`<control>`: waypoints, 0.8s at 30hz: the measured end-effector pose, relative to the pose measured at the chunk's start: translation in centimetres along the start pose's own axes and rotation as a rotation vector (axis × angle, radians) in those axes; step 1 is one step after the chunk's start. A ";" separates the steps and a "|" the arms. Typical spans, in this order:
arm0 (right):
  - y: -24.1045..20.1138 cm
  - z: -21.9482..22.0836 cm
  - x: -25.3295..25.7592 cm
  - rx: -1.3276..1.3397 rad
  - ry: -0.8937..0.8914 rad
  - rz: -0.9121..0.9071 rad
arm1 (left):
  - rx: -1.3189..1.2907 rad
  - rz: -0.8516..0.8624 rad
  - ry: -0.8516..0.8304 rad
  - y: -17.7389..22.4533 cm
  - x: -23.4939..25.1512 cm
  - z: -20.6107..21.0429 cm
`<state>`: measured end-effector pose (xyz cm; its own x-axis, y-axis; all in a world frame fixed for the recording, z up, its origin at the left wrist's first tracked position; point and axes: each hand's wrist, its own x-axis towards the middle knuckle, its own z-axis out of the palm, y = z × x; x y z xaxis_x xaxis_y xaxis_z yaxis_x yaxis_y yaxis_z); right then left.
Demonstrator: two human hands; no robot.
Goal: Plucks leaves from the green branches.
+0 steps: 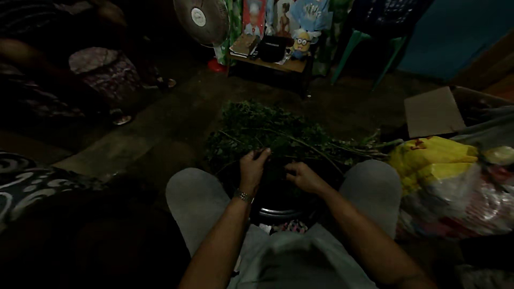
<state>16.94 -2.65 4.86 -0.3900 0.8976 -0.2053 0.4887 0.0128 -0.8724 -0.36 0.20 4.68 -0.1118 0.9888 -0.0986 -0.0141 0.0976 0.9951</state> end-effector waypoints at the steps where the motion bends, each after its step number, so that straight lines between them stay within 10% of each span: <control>1: 0.0 0.1 0.1 0.005 -0.001 0.019 | 0.000 0.001 0.006 -0.1 0.0 0.0; 16: -0.4 0.2 0.1 0.282 0.305 0.078 | -0.051 -0.008 -0.480 -1.0 -0.6 0.1; 24: -0.1 1.1 0.5 0.201 0.329 0.064 | 0.033 -0.009 -0.247 -0.5 -1.4 1.3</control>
<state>15.84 -2.69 4.32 -0.0764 0.9876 -0.1371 0.3289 -0.1049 -0.9385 1.04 -1.08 4.34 0.1346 0.9850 -0.1076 0.0188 0.1061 0.9942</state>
